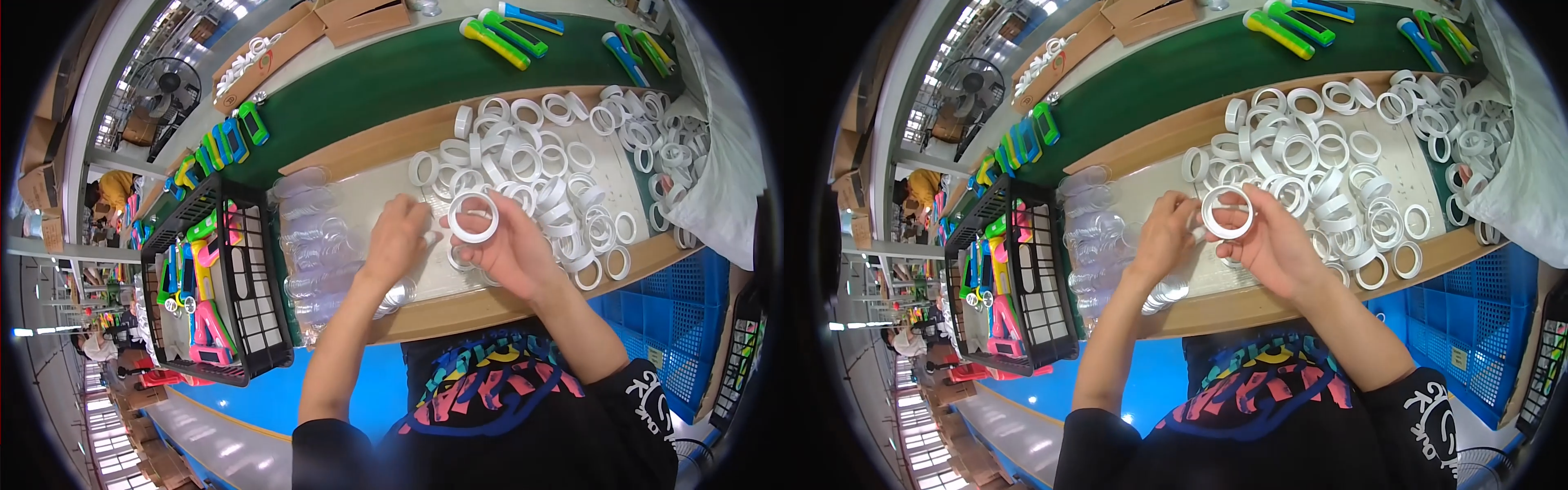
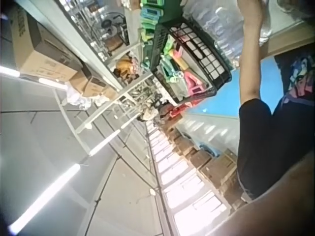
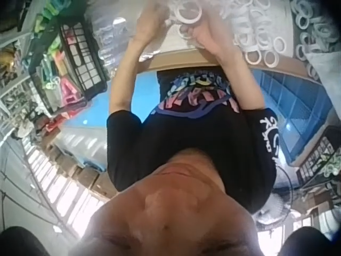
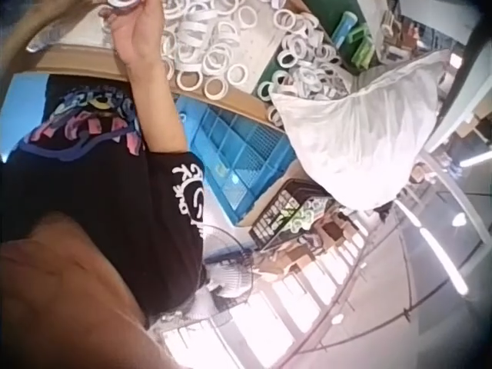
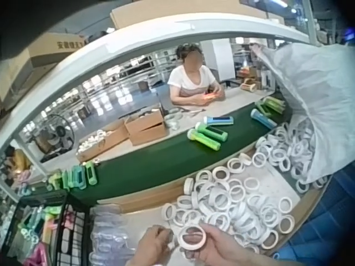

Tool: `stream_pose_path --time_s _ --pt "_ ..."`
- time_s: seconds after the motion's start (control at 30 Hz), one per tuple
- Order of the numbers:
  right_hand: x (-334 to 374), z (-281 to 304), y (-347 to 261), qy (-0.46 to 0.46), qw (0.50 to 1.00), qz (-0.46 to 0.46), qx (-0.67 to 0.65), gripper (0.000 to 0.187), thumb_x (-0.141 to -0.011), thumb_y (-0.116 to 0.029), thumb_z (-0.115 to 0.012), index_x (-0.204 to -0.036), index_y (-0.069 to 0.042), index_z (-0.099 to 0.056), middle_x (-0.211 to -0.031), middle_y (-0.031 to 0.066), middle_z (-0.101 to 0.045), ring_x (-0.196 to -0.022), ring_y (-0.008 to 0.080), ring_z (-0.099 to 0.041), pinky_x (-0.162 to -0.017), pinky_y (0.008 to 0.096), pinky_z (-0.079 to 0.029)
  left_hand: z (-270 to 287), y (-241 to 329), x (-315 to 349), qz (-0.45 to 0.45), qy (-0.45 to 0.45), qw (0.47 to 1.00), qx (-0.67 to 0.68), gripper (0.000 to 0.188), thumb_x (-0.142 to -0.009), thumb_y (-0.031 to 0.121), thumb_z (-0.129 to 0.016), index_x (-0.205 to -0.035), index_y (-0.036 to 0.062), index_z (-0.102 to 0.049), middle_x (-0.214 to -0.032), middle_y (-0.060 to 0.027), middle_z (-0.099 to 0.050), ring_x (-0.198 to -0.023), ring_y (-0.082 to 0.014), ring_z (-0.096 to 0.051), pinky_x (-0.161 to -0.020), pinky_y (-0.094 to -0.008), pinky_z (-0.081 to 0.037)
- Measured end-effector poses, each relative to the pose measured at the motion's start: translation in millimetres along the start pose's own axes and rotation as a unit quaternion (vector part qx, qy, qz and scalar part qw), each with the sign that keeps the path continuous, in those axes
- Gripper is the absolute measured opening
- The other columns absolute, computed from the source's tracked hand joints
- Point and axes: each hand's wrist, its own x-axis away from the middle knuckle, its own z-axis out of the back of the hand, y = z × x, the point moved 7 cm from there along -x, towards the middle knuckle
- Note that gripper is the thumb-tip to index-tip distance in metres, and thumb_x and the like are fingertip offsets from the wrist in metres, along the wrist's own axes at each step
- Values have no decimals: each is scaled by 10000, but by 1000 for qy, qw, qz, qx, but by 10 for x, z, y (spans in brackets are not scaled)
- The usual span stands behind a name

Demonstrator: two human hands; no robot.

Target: Assembling plastic toy flashlights by fitting white rings onto the bodies.

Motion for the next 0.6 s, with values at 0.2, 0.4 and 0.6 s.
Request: stream_pose_path --time_s 0.2,0.4,0.6 --pt "-35 101 246 69 997 -35 -1 351 -938 -363 -481 -1057 -33 -465 -880 132 -623 -759 256 -597 -657 347 -468 136 -415 206 279 19 924 260 164 -770 106 -689 -852 37 -564 -716 -42 -606 -593 -140 -545 -523 -312 -421" --pt "-84 -94 450 40 996 -60 -47 350 -939 -425 -457 -947 -76 -480 -916 166 -612 -768 250 -574 -657 342 -437 517 -6 102 262 33 874 408 119 -805 104 -683 -834 52 -581 -709 12 -583 -590 -37 -505 -467 -190 -390" --pt "-224 -185 823 25 991 -117 -60 356 -956 -427 -412 -872 -96 -514 -914 153 -616 -783 258 -583 -671 341 -450 815 -154 422 297 51 851 430 121 -809 97 -676 -883 45 -595 -731 1 -592 -622 -58 -545 -486 -202 -424"
